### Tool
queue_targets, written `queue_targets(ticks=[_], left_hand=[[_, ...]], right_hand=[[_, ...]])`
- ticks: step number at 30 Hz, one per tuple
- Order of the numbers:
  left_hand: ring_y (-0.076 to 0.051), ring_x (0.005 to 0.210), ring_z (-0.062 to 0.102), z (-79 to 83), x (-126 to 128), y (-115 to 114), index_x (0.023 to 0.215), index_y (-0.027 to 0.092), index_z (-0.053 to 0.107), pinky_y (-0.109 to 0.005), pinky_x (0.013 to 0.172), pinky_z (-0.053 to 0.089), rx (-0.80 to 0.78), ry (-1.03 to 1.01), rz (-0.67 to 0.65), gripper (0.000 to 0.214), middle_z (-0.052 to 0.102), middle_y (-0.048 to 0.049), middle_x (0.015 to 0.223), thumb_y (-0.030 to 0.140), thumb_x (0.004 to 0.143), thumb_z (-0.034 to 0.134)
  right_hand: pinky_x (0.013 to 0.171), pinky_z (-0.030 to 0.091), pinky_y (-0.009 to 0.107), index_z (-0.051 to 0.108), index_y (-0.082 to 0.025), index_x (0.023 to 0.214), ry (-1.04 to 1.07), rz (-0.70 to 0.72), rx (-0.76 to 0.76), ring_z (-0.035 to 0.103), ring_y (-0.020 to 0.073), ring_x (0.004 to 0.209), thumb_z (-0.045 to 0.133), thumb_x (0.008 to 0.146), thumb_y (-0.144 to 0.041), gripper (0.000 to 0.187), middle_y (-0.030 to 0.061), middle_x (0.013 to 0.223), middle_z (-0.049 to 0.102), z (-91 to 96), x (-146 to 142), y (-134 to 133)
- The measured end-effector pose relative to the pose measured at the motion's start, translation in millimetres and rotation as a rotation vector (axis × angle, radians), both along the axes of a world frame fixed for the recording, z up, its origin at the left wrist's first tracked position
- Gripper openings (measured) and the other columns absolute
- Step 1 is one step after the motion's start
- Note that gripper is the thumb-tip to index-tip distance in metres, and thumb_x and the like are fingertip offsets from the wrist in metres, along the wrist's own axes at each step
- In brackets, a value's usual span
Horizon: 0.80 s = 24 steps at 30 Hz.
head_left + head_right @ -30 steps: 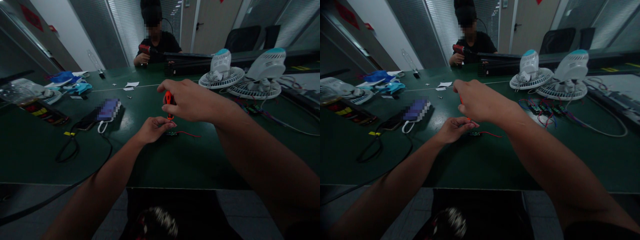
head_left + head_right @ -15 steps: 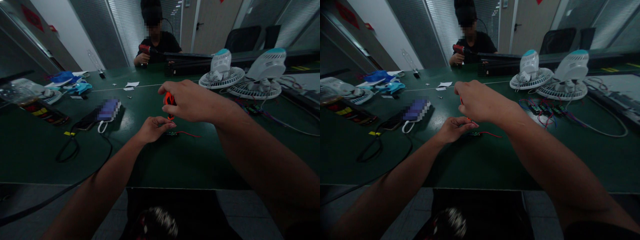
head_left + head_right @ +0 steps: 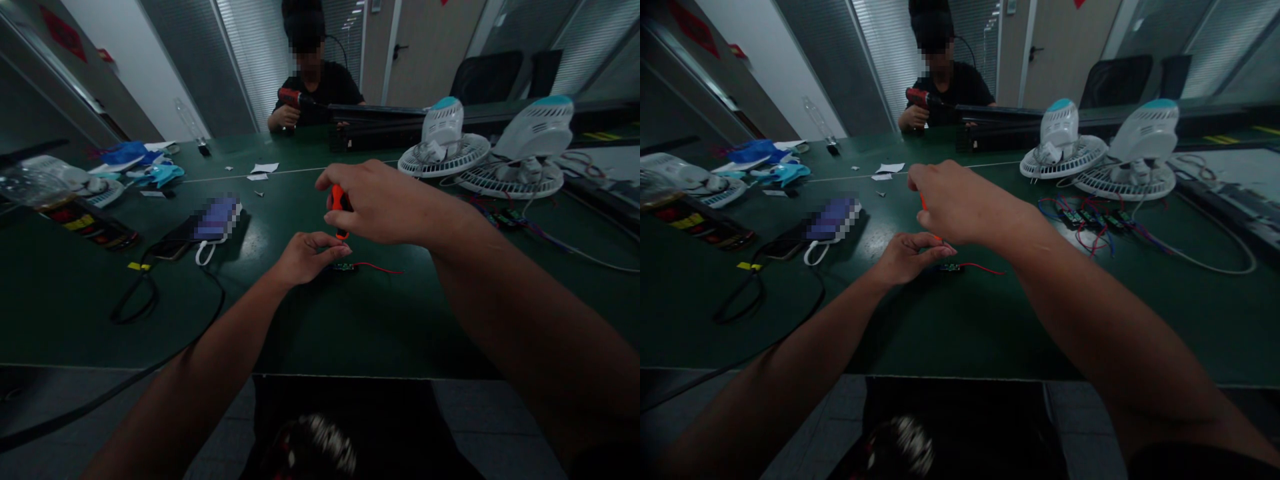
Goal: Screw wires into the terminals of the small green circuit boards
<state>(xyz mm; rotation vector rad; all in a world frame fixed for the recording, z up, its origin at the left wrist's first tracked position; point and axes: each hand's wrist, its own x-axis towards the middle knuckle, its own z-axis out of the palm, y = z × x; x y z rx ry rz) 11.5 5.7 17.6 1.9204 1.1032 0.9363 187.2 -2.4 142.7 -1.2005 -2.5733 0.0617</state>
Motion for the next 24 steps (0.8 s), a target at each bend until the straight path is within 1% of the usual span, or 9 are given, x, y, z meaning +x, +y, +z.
queue_targets(ticks=[5,12,17,20,24], left_hand=[[-0.02,0.089,0.077,1.9,0.0,-0.4,0.09,0.023,0.083,-0.033,0.087,0.061,0.007,0.018,-0.001,0.013,0.084,-0.0039,0.094,0.033,0.087,0.075],[-0.021,0.089,0.077,0.0,0.0,0.1,0.088,0.022,0.083,-0.033,0.086,0.06,0.012,0.01,0.008,0.014,0.084,-0.0039,0.094,0.034,0.087,0.076],[-0.021,0.087,0.077,0.4,-0.5,0.4,0.088,0.023,0.083,-0.035,0.085,0.06,0.04,0.027,0.015,0.014,0.084,-0.0029,0.091,0.035,0.086,0.076],[-0.022,0.088,0.077,0.9,-0.4,0.2,0.087,0.024,0.083,-0.036,0.086,0.06,0.026,0.047,0.031,0.017,0.084,-0.0031,0.092,0.039,0.085,0.077],[-0.022,0.087,0.077,0.8,0.4,-0.6,0.086,0.024,0.084,-0.035,0.084,0.059,0.028,0.023,0.031,0.019,0.084,-0.0039,0.091,0.041,0.085,0.077]], right_hand=[[0.099,0.047,0.04,0.063,-0.014,0.137,-0.01,-0.003,-0.01,0.065,0.0304,0.12,0.064,0.091,-0.022,0.047,0.014,0.13,0.071,0.5,0.3,-0.5],[0.098,0.048,0.041,0.064,-0.012,0.136,0.001,0.019,-0.007,0.065,0.031,0.12,0.064,0.09,-0.019,0.046,0.0155,0.13,0.071,1.1,0.2,-0.7],[0.098,0.048,0.041,0.065,-0.014,0.136,0.0,0.002,-0.011,0.065,0.0311,0.12,0.065,0.09,-0.021,0.046,0.0142,0.13,0.072,-0.2,0.3,0.0],[0.097,0.048,0.04,0.065,-0.015,0.135,0.001,0.014,0.008,0.065,0.0303,0.119,0.066,0.089,-0.021,0.046,0.0132,0.129,0.072,-0.8,0.4,0.5],[0.097,0.047,0.04,0.065,-0.013,0.134,-0.003,0.02,0.015,0.065,0.0298,0.12,0.065,0.089,-0.019,0.045,0.0132,0.129,0.072,-1.0,0.6,0.6]])
